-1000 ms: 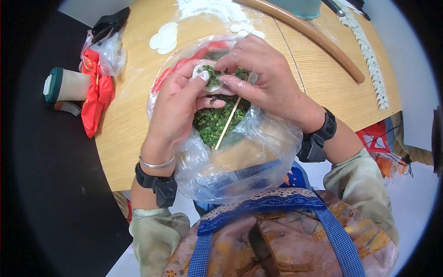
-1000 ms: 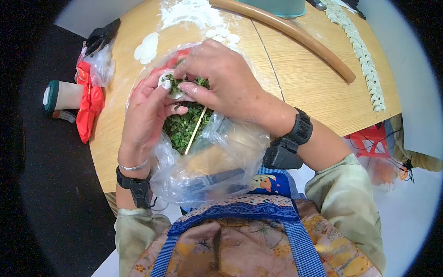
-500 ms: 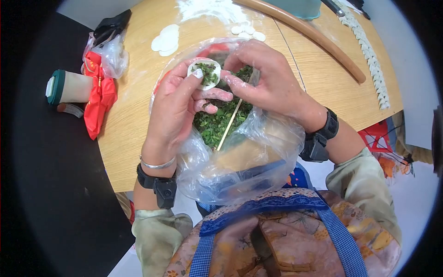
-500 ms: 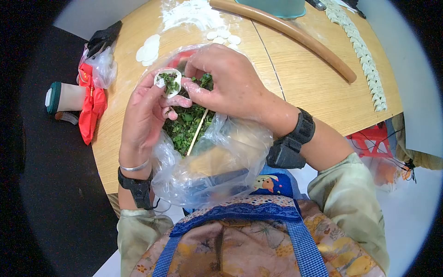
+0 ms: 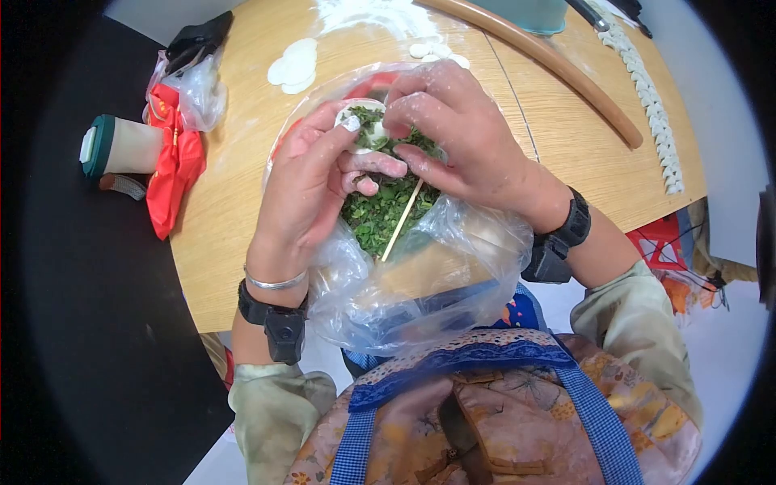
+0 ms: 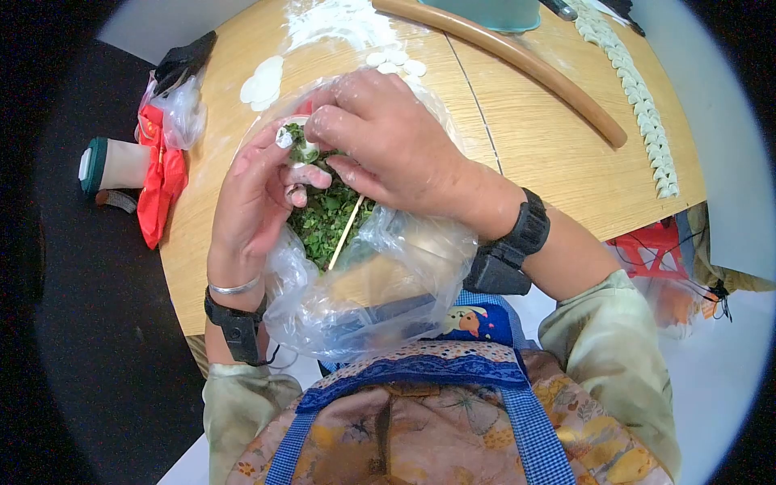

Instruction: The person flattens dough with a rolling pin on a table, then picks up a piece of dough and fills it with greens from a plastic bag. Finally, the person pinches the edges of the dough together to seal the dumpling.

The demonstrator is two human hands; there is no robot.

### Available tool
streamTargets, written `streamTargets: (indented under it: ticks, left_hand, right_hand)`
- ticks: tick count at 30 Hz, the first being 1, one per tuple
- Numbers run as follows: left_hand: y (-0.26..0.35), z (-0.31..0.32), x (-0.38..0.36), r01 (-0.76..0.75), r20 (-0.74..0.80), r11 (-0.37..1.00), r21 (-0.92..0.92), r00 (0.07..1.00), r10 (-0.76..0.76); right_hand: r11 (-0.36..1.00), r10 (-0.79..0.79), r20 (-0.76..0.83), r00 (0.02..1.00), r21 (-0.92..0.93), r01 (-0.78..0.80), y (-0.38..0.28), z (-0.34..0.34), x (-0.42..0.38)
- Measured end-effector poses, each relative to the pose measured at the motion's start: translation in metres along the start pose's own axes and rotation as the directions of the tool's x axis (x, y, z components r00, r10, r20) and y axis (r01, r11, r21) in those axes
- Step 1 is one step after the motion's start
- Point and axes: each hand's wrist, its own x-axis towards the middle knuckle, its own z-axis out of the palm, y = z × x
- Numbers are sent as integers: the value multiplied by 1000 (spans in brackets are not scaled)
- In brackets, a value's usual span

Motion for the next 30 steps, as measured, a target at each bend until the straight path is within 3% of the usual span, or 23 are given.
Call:
streamTargets:
  ticks: [7,9,12,19,30]
  left_hand:
    - [1,2,-1,17,40,1000,-12,999,-17]
    - [1,-3,0,42,116,999,-12,992,-40]
    - [1,0,-1,29,96,997,66,995,-35]
    - [-3,6,0,3,30,1000,22,1000,-3]
    - [-3,7,-1,14,23,983,184,1000,-19]
  right_hand:
    - [999,-48,-12,999,1,48,0,3,-2]
    - [999,-30,-11,999,10,30,0,2,-3]
    - [999,12,-27,1000,49,-11,1,3,-3]
    - [982,117,-16,993,149,-114,2,2,-5]
    - [997,16,-54,998,77,-12,1,5,-4]
